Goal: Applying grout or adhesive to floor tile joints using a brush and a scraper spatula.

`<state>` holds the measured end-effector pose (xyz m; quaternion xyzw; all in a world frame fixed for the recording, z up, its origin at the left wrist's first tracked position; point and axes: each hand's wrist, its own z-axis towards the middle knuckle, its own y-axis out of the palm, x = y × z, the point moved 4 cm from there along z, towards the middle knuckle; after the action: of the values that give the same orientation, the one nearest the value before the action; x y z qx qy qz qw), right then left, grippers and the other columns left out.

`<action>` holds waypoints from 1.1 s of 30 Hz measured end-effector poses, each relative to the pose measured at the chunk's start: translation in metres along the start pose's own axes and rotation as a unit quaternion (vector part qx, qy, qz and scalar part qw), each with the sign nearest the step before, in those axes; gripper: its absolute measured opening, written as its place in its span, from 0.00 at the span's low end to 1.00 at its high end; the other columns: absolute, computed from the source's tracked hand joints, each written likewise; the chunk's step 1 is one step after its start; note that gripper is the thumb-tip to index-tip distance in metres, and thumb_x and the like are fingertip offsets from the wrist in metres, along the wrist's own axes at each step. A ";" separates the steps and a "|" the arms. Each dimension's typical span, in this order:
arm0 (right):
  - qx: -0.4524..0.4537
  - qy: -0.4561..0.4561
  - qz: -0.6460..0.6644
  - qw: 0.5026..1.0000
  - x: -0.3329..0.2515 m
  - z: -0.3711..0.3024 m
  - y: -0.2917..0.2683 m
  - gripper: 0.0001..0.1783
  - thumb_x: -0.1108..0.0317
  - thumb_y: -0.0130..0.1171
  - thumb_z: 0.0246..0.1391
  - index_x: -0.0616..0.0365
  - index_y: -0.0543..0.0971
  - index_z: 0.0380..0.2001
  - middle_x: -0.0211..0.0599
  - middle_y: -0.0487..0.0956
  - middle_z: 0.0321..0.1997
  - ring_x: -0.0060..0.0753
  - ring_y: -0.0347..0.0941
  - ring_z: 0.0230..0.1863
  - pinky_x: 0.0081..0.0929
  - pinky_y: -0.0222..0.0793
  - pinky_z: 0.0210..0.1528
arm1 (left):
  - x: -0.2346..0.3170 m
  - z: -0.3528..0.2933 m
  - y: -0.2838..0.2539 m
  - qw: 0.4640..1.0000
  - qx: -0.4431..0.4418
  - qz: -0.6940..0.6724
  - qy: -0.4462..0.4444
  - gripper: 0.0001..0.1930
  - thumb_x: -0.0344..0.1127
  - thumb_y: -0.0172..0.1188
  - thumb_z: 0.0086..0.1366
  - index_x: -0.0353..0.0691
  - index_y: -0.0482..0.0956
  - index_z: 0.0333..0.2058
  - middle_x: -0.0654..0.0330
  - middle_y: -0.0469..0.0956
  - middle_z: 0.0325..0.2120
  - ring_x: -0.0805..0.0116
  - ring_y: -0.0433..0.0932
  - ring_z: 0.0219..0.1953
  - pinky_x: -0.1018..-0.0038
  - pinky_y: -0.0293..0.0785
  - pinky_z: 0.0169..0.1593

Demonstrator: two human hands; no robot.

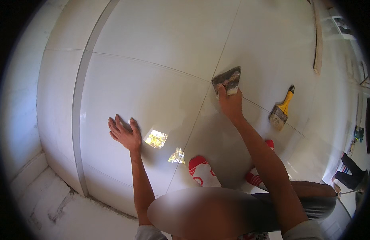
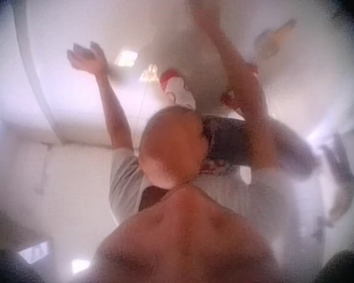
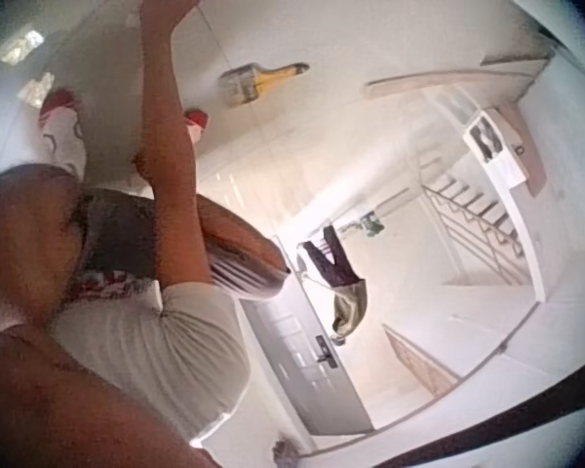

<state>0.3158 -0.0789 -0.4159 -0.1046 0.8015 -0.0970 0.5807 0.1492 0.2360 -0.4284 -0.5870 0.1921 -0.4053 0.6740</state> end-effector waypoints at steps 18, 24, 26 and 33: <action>-0.593 -0.093 -0.167 0.782 -0.008 -0.097 -0.007 0.41 0.54 0.62 0.41 0.64 0.60 0.55 0.55 0.58 0.58 0.45 0.60 0.57 0.38 0.53 0.60 | 0.135 -0.069 -0.054 0.751 -0.409 -0.517 -0.040 0.38 0.30 0.62 0.49 0.35 0.52 0.58 0.51 0.57 0.54 0.57 0.55 0.59 0.67 0.56 0.57; 0.140 0.083 -0.623 0.765 0.037 0.003 -0.243 0.52 0.45 0.62 0.39 0.70 0.53 0.57 0.59 0.60 0.58 0.51 0.59 0.58 0.37 0.57 0.57 | -0.025 -0.069 -0.059 0.933 -0.009 -0.357 -0.045 0.34 0.33 0.57 0.55 0.31 0.52 0.57 0.49 0.55 0.54 0.56 0.58 0.55 0.66 0.57 0.56; 0.076 0.163 -0.423 0.888 0.095 -0.001 -0.299 0.50 0.43 0.60 0.40 0.75 0.56 0.54 0.58 0.66 0.52 0.53 0.65 0.52 0.40 0.61 0.52 | -0.097 -0.095 -0.048 0.961 0.059 -0.265 -0.046 0.33 0.38 0.56 0.58 0.27 0.52 0.56 0.44 0.56 0.53 0.53 0.60 0.54 0.63 0.58 0.55; -0.062 0.123 -0.249 0.959 0.034 -0.001 -0.213 0.31 0.49 0.61 0.44 0.66 0.72 0.42 0.42 0.77 0.37 0.35 0.73 0.39 0.31 0.67 0.41 | -0.213 -0.162 -0.076 0.977 0.171 -0.022 -0.128 0.28 0.39 0.55 0.60 0.25 0.59 0.52 0.38 0.64 0.48 0.46 0.66 0.49 0.59 0.64 0.52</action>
<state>0.3165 -0.2926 -0.3881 -0.3245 0.8196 -0.2007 0.4274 -0.1219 0.2986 -0.4413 -0.5144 0.0187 -0.3682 0.7743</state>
